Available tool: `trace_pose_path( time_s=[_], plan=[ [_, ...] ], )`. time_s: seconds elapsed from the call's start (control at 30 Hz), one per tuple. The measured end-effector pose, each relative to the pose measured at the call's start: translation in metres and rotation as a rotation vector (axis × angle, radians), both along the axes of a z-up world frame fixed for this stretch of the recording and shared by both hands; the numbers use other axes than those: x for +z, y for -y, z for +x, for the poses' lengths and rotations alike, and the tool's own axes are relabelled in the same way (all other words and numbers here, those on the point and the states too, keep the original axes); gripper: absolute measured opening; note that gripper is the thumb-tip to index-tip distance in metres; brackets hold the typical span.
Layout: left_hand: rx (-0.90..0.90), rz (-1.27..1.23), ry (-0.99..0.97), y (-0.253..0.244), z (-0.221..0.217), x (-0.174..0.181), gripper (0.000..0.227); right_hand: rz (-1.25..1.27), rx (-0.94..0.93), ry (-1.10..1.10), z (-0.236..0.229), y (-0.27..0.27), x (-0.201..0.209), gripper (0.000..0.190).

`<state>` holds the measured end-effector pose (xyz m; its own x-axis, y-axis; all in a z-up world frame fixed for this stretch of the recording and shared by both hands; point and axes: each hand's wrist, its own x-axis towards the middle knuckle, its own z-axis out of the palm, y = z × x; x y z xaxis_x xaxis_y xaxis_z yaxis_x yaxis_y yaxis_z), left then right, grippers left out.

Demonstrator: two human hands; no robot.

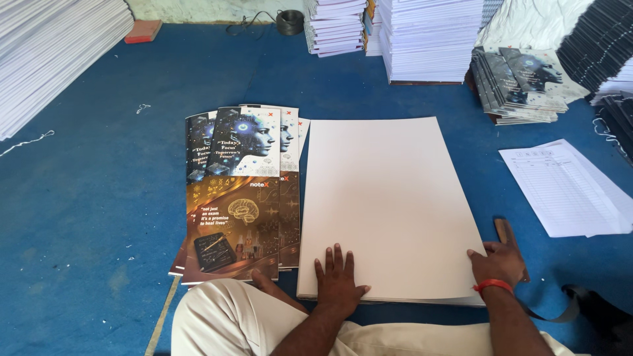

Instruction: The person sits on the floor and assembles book covers onto stacks of paper. They place a printed cover over a paper stack, fold the edges, and use a wooden block to press and crease the spine. The person repeats this process for multiple units, stacking the finished books.

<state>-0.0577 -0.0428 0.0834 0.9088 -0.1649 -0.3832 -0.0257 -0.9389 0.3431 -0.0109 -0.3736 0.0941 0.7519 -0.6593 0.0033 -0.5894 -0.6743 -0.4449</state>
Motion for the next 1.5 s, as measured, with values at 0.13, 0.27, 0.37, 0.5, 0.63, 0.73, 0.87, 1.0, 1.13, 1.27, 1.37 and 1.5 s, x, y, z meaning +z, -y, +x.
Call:
trace_pose_path(
  time_s=[0.13, 0.27, 0.37, 0.5, 0.63, 0.73, 0.87, 1.0, 1.13, 1.27, 1.37, 1.5],
  plan=[
    [-0.004, 0.014, -0.015, 0.0, 0.0, 0.001, 0.096, -0.149, 0.097, 0.072, -0.003, 0.004, -0.01, 0.046],
    [-0.018, 0.028, -0.016, 0.0, 0.001, 0.002, 0.095, -0.093, 0.057, -0.021, -0.005, 0.002, -0.011, 0.047],
    [-0.024, 0.035, -0.014, 0.0, 0.0, 0.001, 0.095, 0.012, 0.075, -0.066, -0.001, 0.008, -0.018, 0.05],
    [-0.02, 0.045, -0.018, 0.001, 0.001, 0.002, 0.096, 0.034, 0.075, -0.036, 0.004, 0.011, -0.021, 0.053],
    [-0.024, 0.057, -0.044, 0.001, 0.002, 0.004, 0.095, 0.1, 0.002, -0.05, 0.001, -0.003, 0.005, 0.057],
    [-0.023, 0.053, -0.043, 0.0, 0.001, 0.005, 0.095, 0.089, 0.012, -0.148, 0.002, -0.005, 0.032, 0.087],
    [-0.001, 0.036, -0.041, 0.002, 0.001, 0.005, 0.091, 0.174, 0.052, -0.067, 0.007, 0.013, 0.021, 0.058],
    [0.036, 0.005, 0.005, 0.002, 0.001, 0.01, 0.08, 0.183, 0.054, 0.074, 0.01, 0.028, 0.02, 0.058],
    [0.095, -0.02, 0.013, 0.0, 0.0, 0.013, 0.073, 0.247, -0.006, 0.122, 0.003, 0.018, 0.059, 0.051],
    [0.121, -0.03, 0.08, 0.0, 0.002, 0.007, 0.068, 0.241, -0.034, 0.187, -0.007, 0.012, 0.088, 0.048],
    [0.155, -0.048, 0.105, -0.001, 0.004, 0.0, 0.066, 0.314, -0.016, 0.271, -0.01, 0.02, 0.095, 0.047],
    [0.179, -0.066, 0.11, -0.002, 0.004, -0.006, 0.064, 0.311, -0.083, 0.214, -0.011, 0.027, 0.095, 0.045]
  ],
)
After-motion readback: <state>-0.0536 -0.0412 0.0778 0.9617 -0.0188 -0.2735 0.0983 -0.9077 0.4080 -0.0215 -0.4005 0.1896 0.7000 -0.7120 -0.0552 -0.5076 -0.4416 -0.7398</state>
